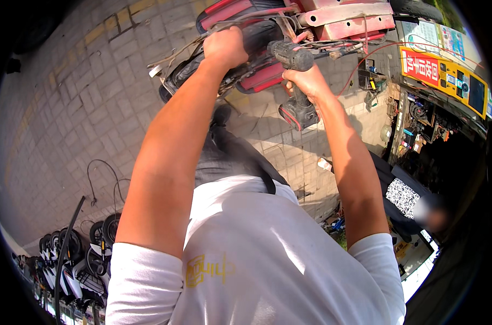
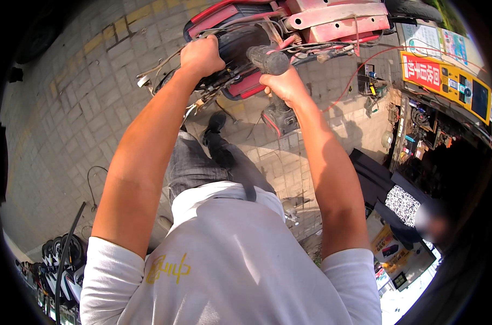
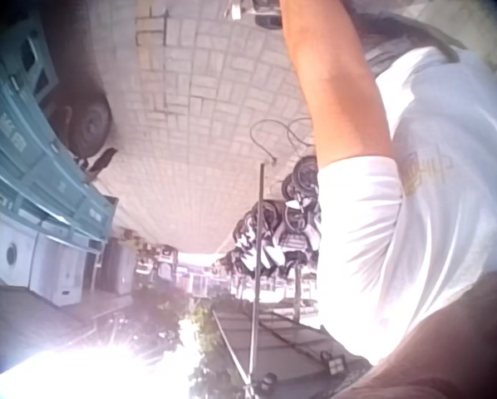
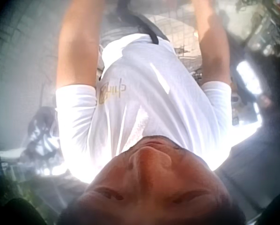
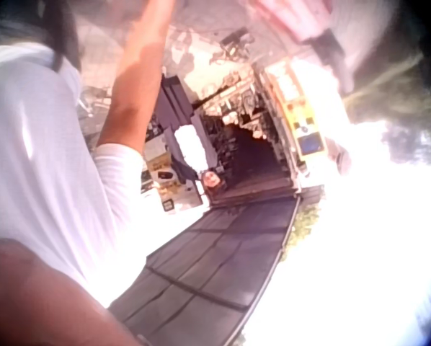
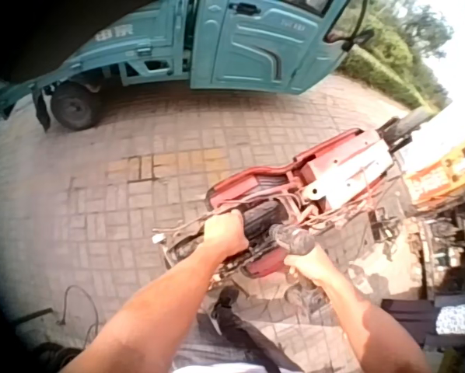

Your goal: The person uses a cordless impact wrench to remove bolts from the wheel hub of a red electric scooter that is lying on its side. The person holds the scooter steady with one hand while operating the tool with the other to loosen the fasteners.

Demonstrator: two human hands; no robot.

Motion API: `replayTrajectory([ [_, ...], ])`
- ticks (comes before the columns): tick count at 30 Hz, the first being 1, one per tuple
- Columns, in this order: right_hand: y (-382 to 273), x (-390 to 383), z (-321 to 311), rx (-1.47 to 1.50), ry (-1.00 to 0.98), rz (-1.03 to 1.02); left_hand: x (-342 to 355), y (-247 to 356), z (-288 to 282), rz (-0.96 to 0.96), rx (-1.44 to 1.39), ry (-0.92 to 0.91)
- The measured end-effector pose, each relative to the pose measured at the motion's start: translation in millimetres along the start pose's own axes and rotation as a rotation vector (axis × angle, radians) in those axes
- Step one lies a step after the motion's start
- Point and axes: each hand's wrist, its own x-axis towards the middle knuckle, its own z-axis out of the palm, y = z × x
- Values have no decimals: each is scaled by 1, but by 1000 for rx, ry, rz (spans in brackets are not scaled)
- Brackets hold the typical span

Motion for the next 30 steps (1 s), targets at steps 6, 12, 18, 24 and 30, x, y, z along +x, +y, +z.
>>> replayTrajectory([
  [6,-10,-11,5,-7,-41,-11,0,-3,2,-7,6,-5],
  [12,-20,-29,9,-23,-95,-56,4,0,0,-12,14,-20],
  [18,-10,-26,9,-110,-61,-7,1,1,2,-4,23,-9],
  [24,14,-25,18,85,23,-81,-9,-1,7,44,25,65],
  [30,22,-24,10,133,38,-81,-63,-63,46,20,-79,310],
])
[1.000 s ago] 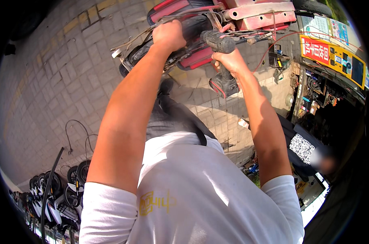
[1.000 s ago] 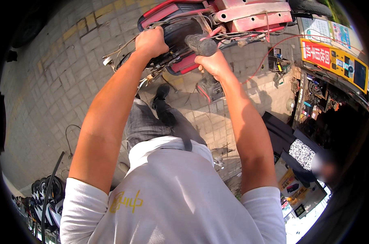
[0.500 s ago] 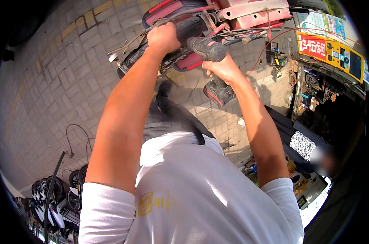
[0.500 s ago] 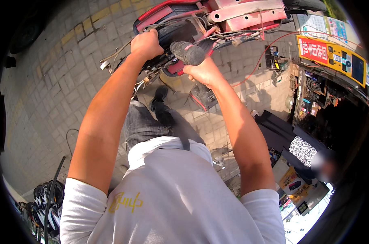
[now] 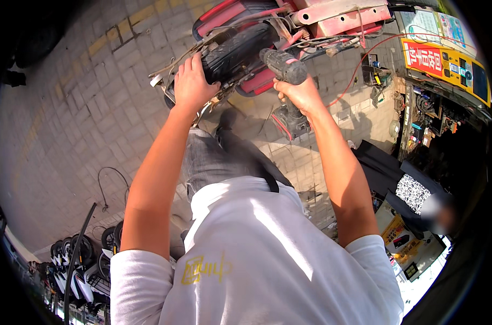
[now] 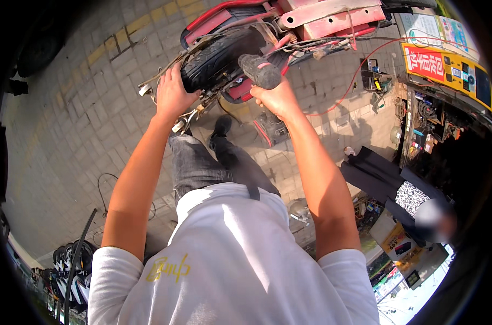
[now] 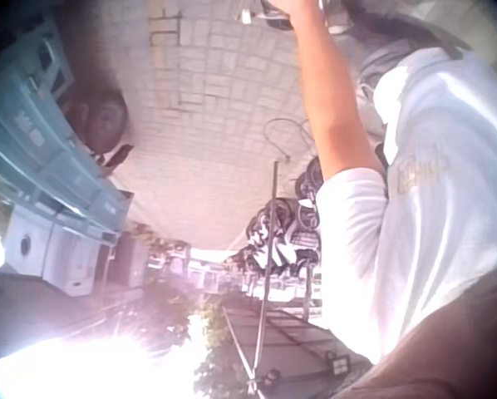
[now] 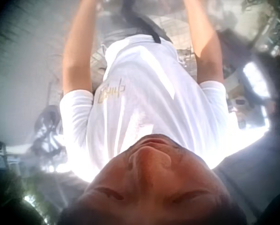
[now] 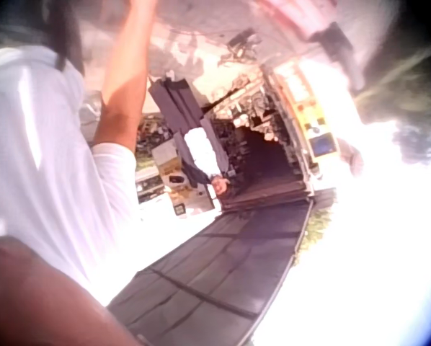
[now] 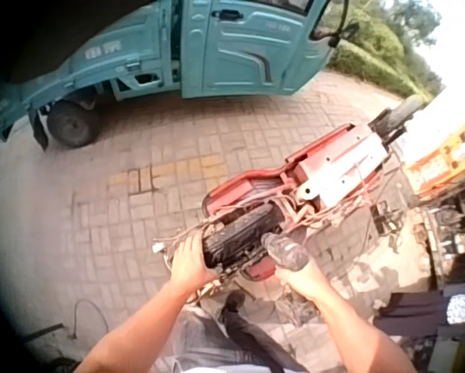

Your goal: The person uses a cordless impact wrench to remove bolts from the wheel hub of a red electric scooter that is lying on its side. The person holds the scooter steady with one hand while operating the tool with the other to loosen the fasteners.

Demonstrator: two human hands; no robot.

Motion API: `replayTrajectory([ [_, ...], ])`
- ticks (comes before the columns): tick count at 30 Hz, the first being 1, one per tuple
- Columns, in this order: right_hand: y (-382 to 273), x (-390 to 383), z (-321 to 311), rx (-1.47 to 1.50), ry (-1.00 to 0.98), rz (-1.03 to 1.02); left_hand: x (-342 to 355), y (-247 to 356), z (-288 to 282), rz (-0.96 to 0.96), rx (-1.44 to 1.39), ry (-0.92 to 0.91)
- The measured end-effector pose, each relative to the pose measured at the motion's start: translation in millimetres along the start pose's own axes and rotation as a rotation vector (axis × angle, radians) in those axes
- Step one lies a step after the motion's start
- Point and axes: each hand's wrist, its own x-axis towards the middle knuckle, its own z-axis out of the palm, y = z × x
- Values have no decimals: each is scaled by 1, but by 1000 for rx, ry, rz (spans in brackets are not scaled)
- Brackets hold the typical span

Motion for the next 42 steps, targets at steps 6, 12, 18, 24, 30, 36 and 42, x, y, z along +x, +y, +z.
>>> replayTrajectory([
  [6,9,3,1,-132,-5,-42,4,-32,9,-8,-121,-57],
  [12,-5,13,0,-64,-5,-30,24,-10,-6,5,4,-138],
  [18,-12,25,1,-138,0,43,40,10,-15,-4,55,-215],
  [24,-26,20,-2,-171,-95,49,46,24,-20,-8,77,-232],
  [30,-34,5,6,-202,-92,39,48,27,-23,-17,97,-249],
  [36,-32,-4,12,-191,-108,2,49,28,-22,-29,94,-258],
  [42,-25,14,3,-183,-46,48,48,23,-17,-11,57,-219],
])
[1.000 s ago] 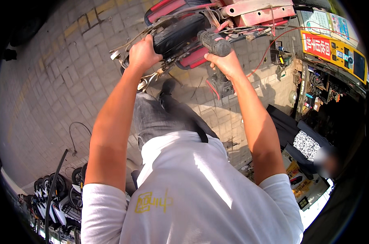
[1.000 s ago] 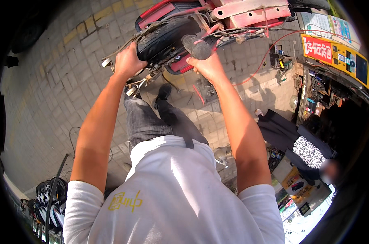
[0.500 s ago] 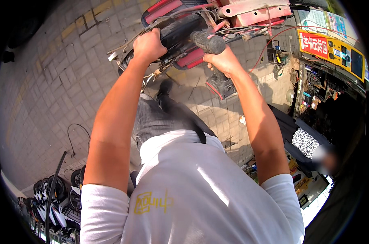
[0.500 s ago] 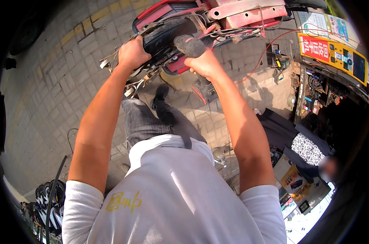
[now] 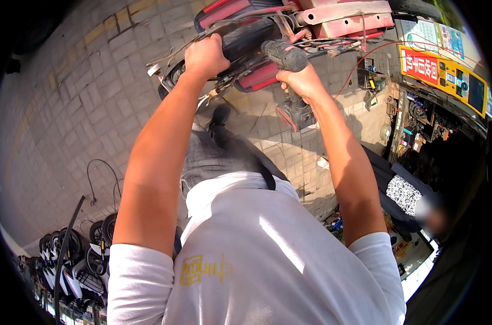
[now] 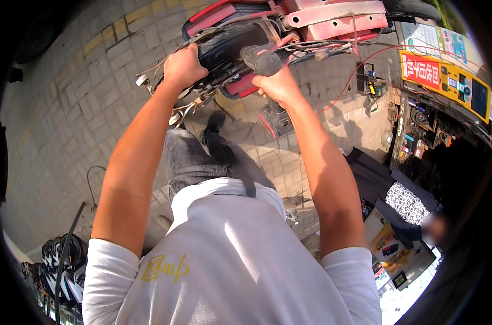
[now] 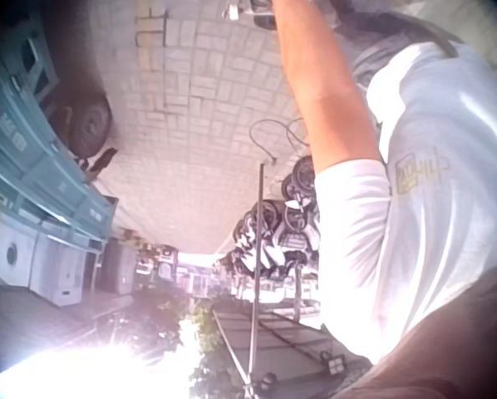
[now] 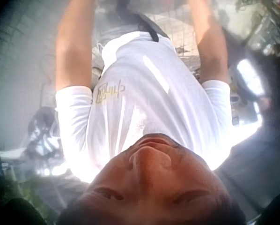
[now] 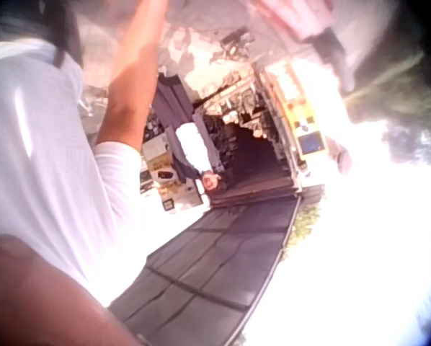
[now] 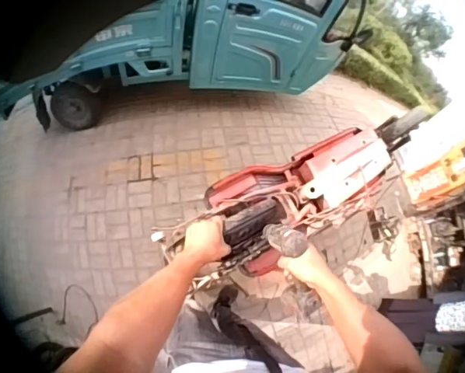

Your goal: The person uses a cordless impact wrench to remove bolts from the wheel hub of a red electric scooter that is lying on its side. The person holds the scooter steady with one hand while operating the tool with the other to loosen the fasteners.

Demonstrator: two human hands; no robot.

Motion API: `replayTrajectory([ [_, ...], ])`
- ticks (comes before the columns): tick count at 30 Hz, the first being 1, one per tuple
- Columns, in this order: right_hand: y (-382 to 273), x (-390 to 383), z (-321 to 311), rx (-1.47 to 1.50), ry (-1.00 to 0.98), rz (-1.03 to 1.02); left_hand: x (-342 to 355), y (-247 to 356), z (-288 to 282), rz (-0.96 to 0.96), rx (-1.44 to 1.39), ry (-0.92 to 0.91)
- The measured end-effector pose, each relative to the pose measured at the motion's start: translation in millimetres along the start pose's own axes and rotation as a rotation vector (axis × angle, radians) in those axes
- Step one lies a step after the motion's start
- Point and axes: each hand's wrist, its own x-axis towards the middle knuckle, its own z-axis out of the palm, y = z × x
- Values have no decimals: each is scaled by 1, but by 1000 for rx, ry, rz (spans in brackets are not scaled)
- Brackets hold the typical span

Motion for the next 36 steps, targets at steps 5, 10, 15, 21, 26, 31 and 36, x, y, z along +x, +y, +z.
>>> replayTrajectory([
  [5,5,3,1,-1,8,-26,1,3,0,-1,8,-2],
  [10,-1,-5,3,5,-35,-36,2,3,-2,-13,18,-18],
  [15,-6,-16,6,34,-63,-52,3,6,-2,-4,26,-11],
  [21,-9,-27,16,-11,-80,-10,4,8,-3,-13,33,-22],
  [26,-7,-29,17,-8,-50,-23,5,6,0,-9,27,-18],
  [31,-5,-12,5,19,-19,-25,3,6,-1,-7,12,-26],
  [36,5,5,-3,25,-5,30,2,10,-2,-8,20,-10],
])
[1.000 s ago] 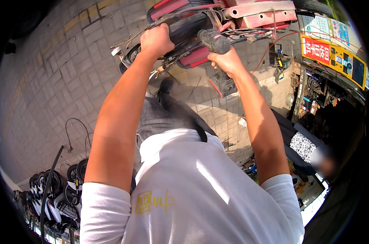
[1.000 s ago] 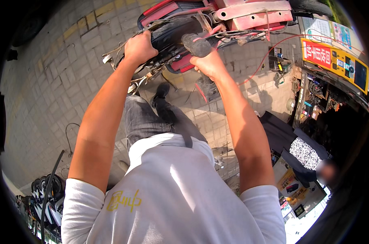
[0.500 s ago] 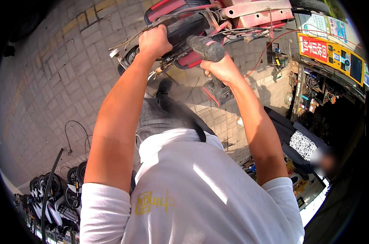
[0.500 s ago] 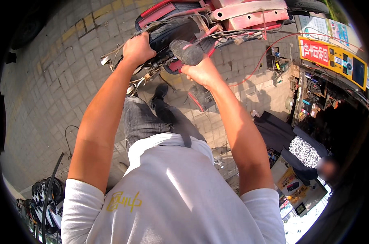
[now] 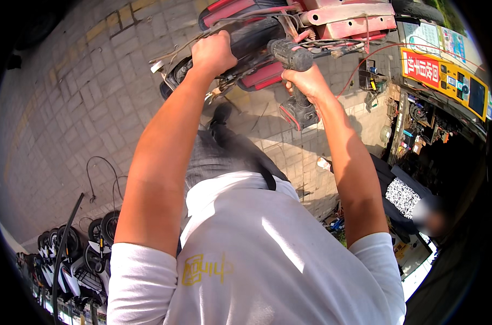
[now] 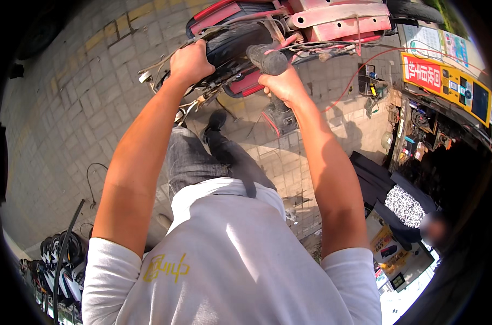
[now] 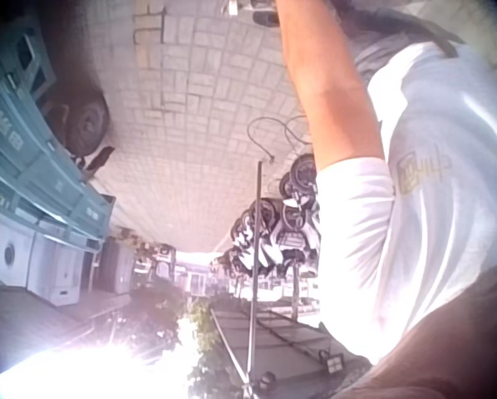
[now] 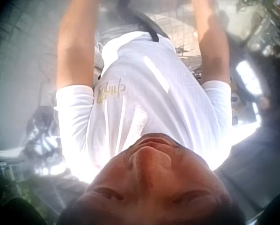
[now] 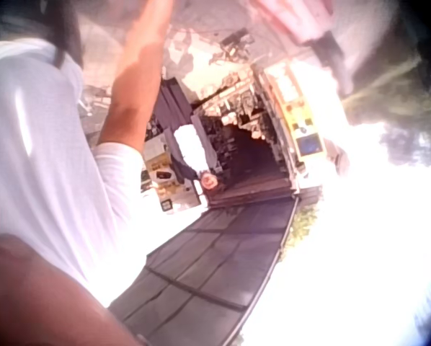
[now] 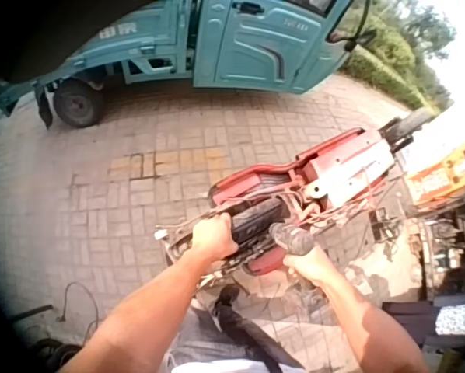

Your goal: The person uses a cordless impact wrench to remove bolts from the wheel hub of a red electric scooter that is lying on its side. The person holds the scooter steady with one hand while operating the tool with the other to loosen the fasteners.

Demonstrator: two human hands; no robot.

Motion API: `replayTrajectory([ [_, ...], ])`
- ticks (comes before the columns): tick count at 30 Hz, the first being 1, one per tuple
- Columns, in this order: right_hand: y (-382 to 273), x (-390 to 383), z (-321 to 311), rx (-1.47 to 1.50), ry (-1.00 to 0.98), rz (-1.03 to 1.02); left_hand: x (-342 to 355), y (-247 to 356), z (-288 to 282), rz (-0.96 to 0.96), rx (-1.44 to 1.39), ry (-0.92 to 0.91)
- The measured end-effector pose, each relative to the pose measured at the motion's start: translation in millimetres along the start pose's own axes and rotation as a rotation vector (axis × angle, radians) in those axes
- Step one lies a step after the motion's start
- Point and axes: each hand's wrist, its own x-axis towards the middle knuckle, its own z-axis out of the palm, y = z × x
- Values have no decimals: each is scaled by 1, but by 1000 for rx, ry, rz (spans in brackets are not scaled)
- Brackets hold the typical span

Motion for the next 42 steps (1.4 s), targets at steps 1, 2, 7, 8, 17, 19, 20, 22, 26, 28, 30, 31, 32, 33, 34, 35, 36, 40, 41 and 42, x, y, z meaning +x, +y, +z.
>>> replayTrajectory([
  [1,1,1,0,-5,-3,-2,1,0,0,-1,-4,-3],
  [2,1,1,0,-12,-15,0,1,0,1,-7,-5,-11],
  [7,-13,-11,1,40,-33,1,3,-4,2,-14,-4,-18],
  [8,-15,-13,1,33,-41,6,3,-3,2,-15,-2,-21],
  [17,-27,-22,2,35,-94,1,2,-2,1,-12,0,-20],
  [19,-26,-21,2,35,-103,1,2,-2,1,-12,2,-20],
  [20,-26,-21,2,33,-104,-4,2,-2,1,-11,0,-19],
  [22,-25,-22,3,30,-106,-15,2,-1,1,-8,-2,-18],
  [26,-28,-26,6,37,-126,-24,0,1,0,-15,-4,-5],
  [28,-29,-29,8,26,-135,-16,2,0,0,-19,2,-23],
  [30,-27,-31,9,30,-149,-34,3,0,1,-17,1,-24],
  [31,-26,-31,10,32,-156,-44,3,0,1,-16,2,-24],
  [32,-24,-31,10,32,-145,-31,2,-1,1,-14,0,-21],
  [33,-22,-30,9,32,-134,-18,2,-1,1,-12,-1,-17],
  [34,-20,-28,8,32,-124,-5,1,-1,0,-11,-2,-14],
  [35,-17,-26,6,23,-111,-16,0,-1,0,-10,-5,-9],
  [36,-15,-22,4,15,-98,-26,0,0,0,-10,-8,-4],
  [40,-7,-8,-2,16,-61,-4,-2,0,0,-10,-10,7],
  [41,-6,-6,-3,17,-58,6,-2,1,-1,-11,-6,-3],
  [42,-6,-6,-2,18,-55,5,-1,2,-1,-12,-3,-13],
])
